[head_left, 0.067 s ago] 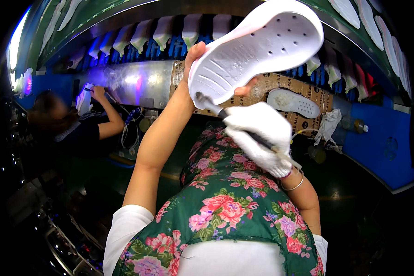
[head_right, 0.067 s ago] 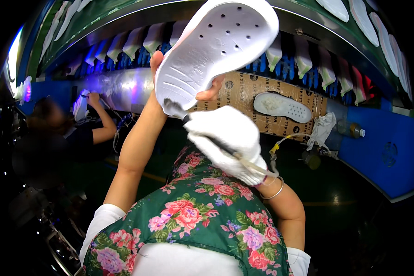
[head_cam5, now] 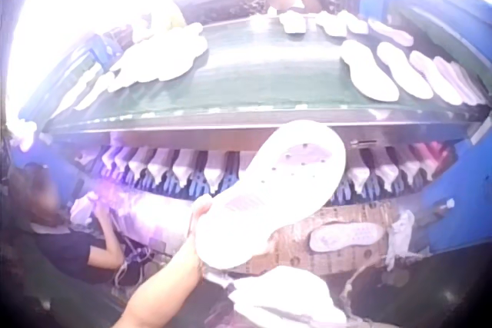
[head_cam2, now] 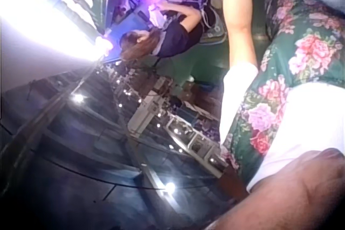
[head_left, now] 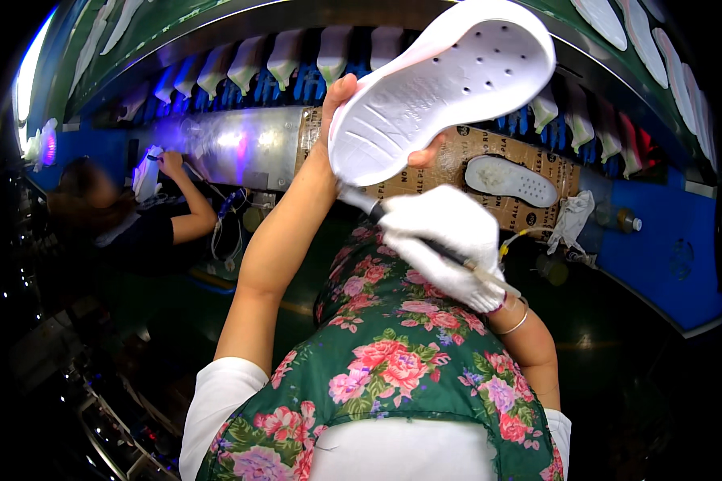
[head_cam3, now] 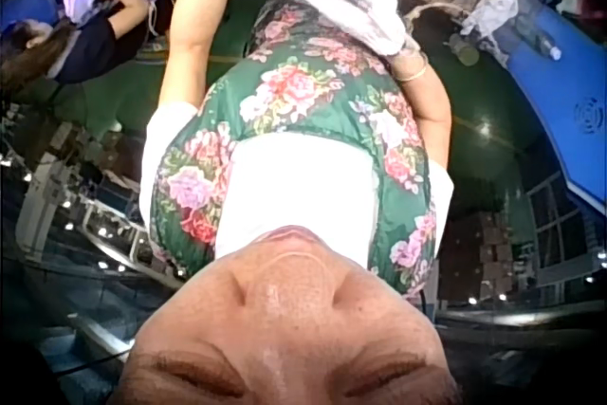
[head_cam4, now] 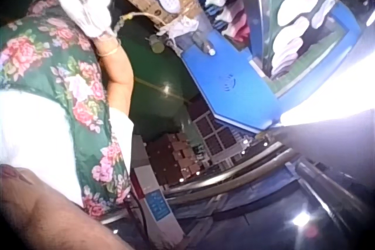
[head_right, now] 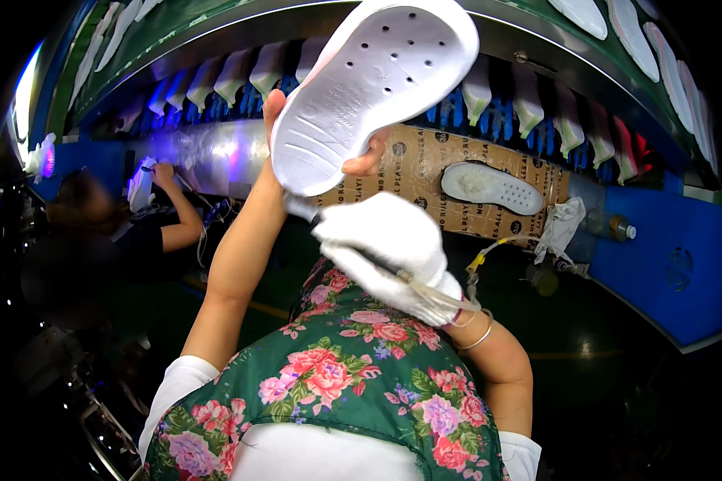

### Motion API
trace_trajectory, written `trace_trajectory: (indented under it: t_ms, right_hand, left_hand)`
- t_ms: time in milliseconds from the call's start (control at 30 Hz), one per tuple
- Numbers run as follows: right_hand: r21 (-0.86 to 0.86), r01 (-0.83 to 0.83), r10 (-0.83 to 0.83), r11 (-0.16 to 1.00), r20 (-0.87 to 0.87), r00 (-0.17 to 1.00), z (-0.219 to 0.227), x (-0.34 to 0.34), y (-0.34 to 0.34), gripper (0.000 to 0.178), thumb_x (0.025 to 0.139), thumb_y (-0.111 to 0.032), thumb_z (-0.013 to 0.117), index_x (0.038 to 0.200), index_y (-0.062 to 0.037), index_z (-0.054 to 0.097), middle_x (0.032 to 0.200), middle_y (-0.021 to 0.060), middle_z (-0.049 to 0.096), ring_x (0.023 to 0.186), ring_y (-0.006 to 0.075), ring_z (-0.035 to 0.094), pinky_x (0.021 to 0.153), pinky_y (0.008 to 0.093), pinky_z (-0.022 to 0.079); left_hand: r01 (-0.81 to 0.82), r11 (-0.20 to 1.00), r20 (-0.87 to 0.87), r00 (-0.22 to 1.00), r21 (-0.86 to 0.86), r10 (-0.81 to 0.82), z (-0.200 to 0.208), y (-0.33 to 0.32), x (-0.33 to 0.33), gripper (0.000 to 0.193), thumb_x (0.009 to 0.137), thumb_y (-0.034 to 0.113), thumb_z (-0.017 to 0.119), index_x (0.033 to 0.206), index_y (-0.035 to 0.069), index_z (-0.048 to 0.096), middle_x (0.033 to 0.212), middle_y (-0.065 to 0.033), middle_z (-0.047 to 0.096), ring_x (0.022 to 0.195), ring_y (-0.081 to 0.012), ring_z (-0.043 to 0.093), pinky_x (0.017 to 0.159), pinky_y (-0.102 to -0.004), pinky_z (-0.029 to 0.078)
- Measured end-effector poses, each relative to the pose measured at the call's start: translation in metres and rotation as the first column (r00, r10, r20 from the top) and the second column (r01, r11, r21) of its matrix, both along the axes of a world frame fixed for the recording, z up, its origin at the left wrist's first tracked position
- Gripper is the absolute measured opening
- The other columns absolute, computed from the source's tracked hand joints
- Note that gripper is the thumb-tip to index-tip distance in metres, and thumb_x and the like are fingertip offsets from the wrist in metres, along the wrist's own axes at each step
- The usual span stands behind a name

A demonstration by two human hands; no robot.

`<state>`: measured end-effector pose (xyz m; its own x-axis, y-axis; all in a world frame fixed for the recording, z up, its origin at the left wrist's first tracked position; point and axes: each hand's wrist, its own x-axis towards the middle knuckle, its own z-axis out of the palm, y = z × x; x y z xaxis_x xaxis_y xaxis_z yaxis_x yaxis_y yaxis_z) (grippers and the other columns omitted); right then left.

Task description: The person takes shoe soles from a conveyor belt, coats their surfaces using a brush applicator tool, and places them back onto the conveyor belt.

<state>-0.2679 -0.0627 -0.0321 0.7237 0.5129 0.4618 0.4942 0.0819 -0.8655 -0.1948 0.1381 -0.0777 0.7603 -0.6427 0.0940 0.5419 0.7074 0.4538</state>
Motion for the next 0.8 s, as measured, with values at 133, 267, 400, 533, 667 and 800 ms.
trace_trajectory:
  t_ms: [133, 267, 400, 533, 667, 800]
  right_hand:
    - [0.113, 0.074, -0.061, 0.991, -0.112, 0.992, -0.004, 0.0, -0.001, 0.02, 0.078, -0.006, 0.08, 0.098, -0.0059, 0.075, 0.094, 0.0102, 0.075, 0.079, 0.0227, 0.07, 0.073, 0.0333, 0.056]
    - [0.028, -0.068, 0.073, 0.997, -0.231, 0.97, -0.005, 0.001, -0.008, 0.02, 0.081, -0.005, 0.079, 0.1, -0.0027, 0.075, 0.096, 0.0098, 0.075, 0.085, 0.0174, 0.071, 0.079, 0.0313, 0.056]
    - [0.063, 0.175, -0.152, 0.983, -0.27, 0.951, -0.004, 0.009, -0.019, 0.019, 0.081, -0.004, 0.078, 0.1, -0.0026, 0.076, 0.096, 0.0095, 0.075, 0.087, 0.0179, 0.071, 0.08, 0.031, 0.055]
    - [-0.129, 0.348, -0.329, 0.928, 0.151, 0.932, 0.006, 0.038, -0.034, 0.017, 0.078, -0.004, 0.077, 0.095, -0.0072, 0.075, 0.094, 0.0088, 0.075, 0.081, 0.0237, 0.071, 0.075, 0.0331, 0.055]
    - [-0.085, 0.582, -0.489, 0.809, 0.451, 0.746, -0.005, 0.073, -0.046, 0.021, 0.079, -0.004, 0.076, 0.099, -0.0071, 0.074, 0.095, 0.0097, 0.074, 0.081, 0.025, 0.07, 0.073, 0.0342, 0.055]
    - [-0.128, 0.504, -0.386, 0.854, 0.493, 0.78, -0.002, 0.039, -0.029, 0.023, 0.077, 0.001, 0.076, 0.098, -0.0058, 0.074, 0.096, 0.0113, 0.073, 0.081, 0.0275, 0.07, 0.072, 0.0349, 0.054]
  left_hand:
    - [-0.06, 0.998, -0.113, 0.992, 0.006, 0.06, -0.001, -0.001, -0.009, 0.102, 0.075, 0.078, 0.061, 0.145, 0.006, 0.043, 0.118, -0.0248, 0.051, 0.078, -0.0309, 0.056, 0.07, -0.0369, 0.043]
    - [-0.033, 0.99, -0.156, 0.988, -0.136, 0.012, -0.01, 0.001, -0.016, 0.09, 0.085, 0.068, 0.058, 0.15, 0.008, 0.041, 0.125, -0.0295, 0.056, 0.092, -0.0428, 0.065, 0.08, -0.0502, 0.057]
    - [-0.244, 0.963, -0.3, 0.916, 0.11, 0.267, -0.007, -0.011, -0.04, 0.084, 0.097, 0.069, 0.037, 0.151, 0.005, 0.038, 0.119, -0.0291, 0.061, 0.095, -0.0376, 0.068, 0.083, -0.047, 0.059]
    - [-0.225, 0.974, -0.3, 0.927, 0.037, 0.226, -0.02, -0.018, -0.066, 0.084, 0.098, 0.069, 0.028, 0.148, 0.002, 0.04, 0.117, -0.0287, 0.062, 0.1, -0.0364, 0.066, 0.084, -0.0482, 0.058]
    - [-0.164, 0.983, -0.384, 0.916, -0.087, 0.119, -0.013, -0.035, -0.075, 0.08, 0.098, 0.063, 0.032, 0.147, 0.0, 0.04, 0.12, -0.0293, 0.06, 0.099, -0.0396, 0.065, 0.086, -0.052, 0.054]
    - [-0.142, 0.989, -0.336, 0.934, -0.043, 0.12, -0.017, -0.027, -0.068, 0.08, 0.098, 0.063, 0.033, 0.148, 0.0, 0.039, 0.12, -0.0291, 0.06, 0.103, -0.0398, 0.064, 0.089, -0.0537, 0.054]
